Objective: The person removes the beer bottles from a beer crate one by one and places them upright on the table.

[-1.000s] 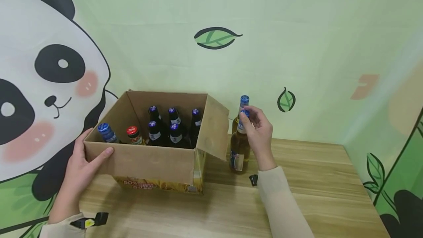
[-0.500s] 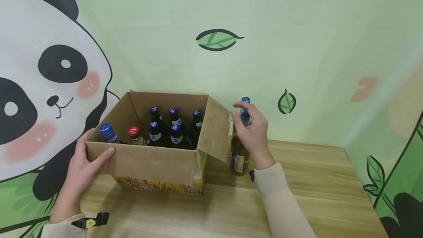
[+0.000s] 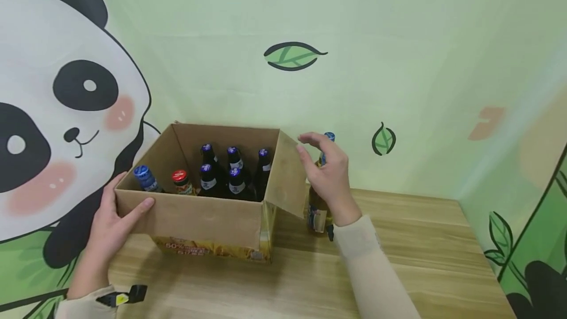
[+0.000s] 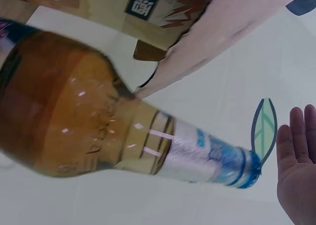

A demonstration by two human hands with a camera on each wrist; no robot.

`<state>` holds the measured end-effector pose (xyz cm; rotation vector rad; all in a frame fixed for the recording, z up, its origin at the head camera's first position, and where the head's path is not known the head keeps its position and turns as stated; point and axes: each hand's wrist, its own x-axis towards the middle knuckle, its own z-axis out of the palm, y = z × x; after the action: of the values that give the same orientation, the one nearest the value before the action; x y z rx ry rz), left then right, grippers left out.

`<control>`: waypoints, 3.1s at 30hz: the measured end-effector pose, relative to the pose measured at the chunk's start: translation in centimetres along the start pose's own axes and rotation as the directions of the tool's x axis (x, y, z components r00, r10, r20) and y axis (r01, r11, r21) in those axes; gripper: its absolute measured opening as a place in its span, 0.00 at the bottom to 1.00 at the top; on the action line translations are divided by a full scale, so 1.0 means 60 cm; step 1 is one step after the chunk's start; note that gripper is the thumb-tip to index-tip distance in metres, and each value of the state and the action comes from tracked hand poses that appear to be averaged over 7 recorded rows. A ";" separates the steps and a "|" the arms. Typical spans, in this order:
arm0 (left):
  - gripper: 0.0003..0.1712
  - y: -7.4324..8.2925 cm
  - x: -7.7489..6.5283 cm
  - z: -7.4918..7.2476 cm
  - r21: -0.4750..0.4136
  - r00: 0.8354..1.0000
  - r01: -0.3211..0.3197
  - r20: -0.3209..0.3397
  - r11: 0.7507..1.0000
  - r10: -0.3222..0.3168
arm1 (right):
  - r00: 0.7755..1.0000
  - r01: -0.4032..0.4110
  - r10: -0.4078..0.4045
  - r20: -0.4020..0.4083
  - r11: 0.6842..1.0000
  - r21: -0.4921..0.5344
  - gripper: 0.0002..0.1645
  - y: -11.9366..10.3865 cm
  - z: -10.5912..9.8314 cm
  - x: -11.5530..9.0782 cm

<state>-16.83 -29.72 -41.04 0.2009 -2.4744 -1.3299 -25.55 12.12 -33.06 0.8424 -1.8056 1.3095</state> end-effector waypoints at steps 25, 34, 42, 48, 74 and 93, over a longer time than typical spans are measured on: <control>0.57 -0.003 0.001 -0.001 0.008 1.000 -0.019 -0.002 1.000 0.019 | 0.969 -0.130 0.107 0.222 0.987 0.092 0.16 -0.008 0.078 0.050; 0.56 -0.007 0.004 0.000 0.005 0.999 -0.033 -0.004 0.999 0.033 | 0.881 -0.312 0.233 0.412 0.940 0.135 0.15 -0.029 0.131 0.057; 0.57 -0.007 0.005 -0.003 0.006 1.000 -0.029 -0.001 1.000 0.029 | 0.715 -0.442 0.305 0.629 0.894 0.068 0.16 -0.063 0.176 0.054; 0.56 -0.005 0.004 -0.002 0.007 0.999 -0.032 0.001 0.999 0.032 | 0.666 -0.429 0.285 0.690 0.903 0.041 0.18 -0.092 0.197 0.065; 0.57 -0.006 0.007 -0.001 0.020 0.999 -0.045 0.028 0.999 0.045 | 0.251 0.094 0.142 0.958 0.981 -0.170 0.24 -0.078 0.272 0.128; 0.56 -0.007 0.008 -0.003 0.011 0.998 -0.056 -0.013 0.998 0.056 | 0.210 0.118 0.125 0.970 0.981 -0.153 0.21 -0.060 0.309 0.118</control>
<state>-17.20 -30.24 -41.17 0.1411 -2.4578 -1.2893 -29.58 -7.26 -29.14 1.8364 -2.8255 0.4117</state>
